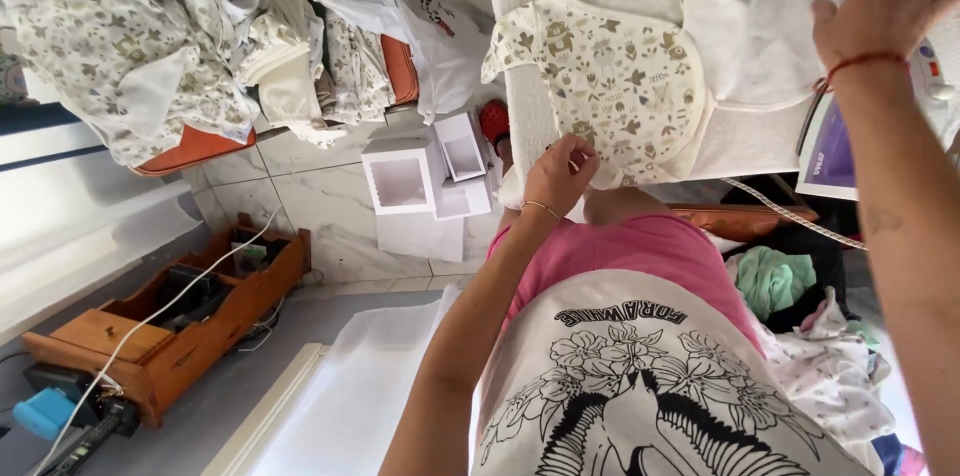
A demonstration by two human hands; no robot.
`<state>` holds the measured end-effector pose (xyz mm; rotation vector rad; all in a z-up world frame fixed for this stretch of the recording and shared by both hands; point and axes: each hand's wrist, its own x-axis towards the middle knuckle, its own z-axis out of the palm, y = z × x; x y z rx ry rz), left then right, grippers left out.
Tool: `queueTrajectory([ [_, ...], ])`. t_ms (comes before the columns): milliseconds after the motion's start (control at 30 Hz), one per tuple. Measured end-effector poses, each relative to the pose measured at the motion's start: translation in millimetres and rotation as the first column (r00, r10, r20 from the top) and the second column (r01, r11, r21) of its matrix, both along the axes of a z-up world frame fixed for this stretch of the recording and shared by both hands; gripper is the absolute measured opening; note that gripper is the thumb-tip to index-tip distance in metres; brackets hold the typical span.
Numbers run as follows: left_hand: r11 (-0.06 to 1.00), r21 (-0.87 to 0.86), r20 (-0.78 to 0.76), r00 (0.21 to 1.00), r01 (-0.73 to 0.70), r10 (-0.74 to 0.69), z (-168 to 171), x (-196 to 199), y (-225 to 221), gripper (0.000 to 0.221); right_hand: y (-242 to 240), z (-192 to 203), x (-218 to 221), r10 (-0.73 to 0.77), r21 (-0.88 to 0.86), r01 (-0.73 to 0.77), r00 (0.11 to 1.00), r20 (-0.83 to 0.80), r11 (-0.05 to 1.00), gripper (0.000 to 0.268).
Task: Ironing and folding baby clothes on an ironing board
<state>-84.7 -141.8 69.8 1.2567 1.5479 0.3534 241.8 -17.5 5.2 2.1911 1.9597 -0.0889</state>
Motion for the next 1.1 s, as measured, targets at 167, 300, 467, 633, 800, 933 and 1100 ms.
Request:
queueTrajectory([
  [167, 0.949, -0.220, 0.126, 0.958, -0.226, 0.258, 17.3, 5.7, 19.6, 0.009, 7.3, -9.8, 12.3, 0.175, -0.270, -0.104, 0.951, 0.256, 0.957, 0.036],
  [300, 0.770, -0.455, 0.377, 0.687, -0.446, 0.621, -1.0, 6.9, 26.2, 0.019, -28.4, 118.3, -100.3, 0.028, -0.159, -0.096, 0.923, -0.384, 0.983, 0.016],
  [467, 0.575, -0.688, 0.306, 0.542, -0.442, 0.783, 9.1, 6.0, 40.2, 0.062, -65.9, 149.9, -158.1, -0.110, -0.313, -0.209, 0.645, -0.757, 0.926, 0.044],
  [633, 0.765, -0.478, 0.150, 0.818, -0.432, 0.555, 23.6, 7.7, 44.4, 0.061, -64.7, 105.5, -118.0, -0.291, -0.385, 0.012, 0.675, -0.678, 0.923, 0.025],
  [800, 0.877, -0.279, -0.044, 0.918, -0.390, 0.395, -34.9, 2.0, 17.1, 0.019, -75.2, 64.4, -104.7, -0.161, -0.358, -0.089, 0.774, -0.612, 0.930, 0.019],
  [933, 0.889, -0.410, -0.056, 0.978, -0.205, 0.200, -10.2, -6.4, 24.9, 0.027, -80.3, 61.5, -100.9, -0.130, -0.351, -0.063, 0.856, -0.500, 0.934, 0.016],
  [1100, 0.893, -0.450, -0.266, 0.954, 0.007, -0.141, -1.6, -13.2, 30.1, 0.036, -77.2, 66.3, -92.6, -0.046, -0.265, -0.096, 0.873, -0.485, 0.959, 0.015],
])
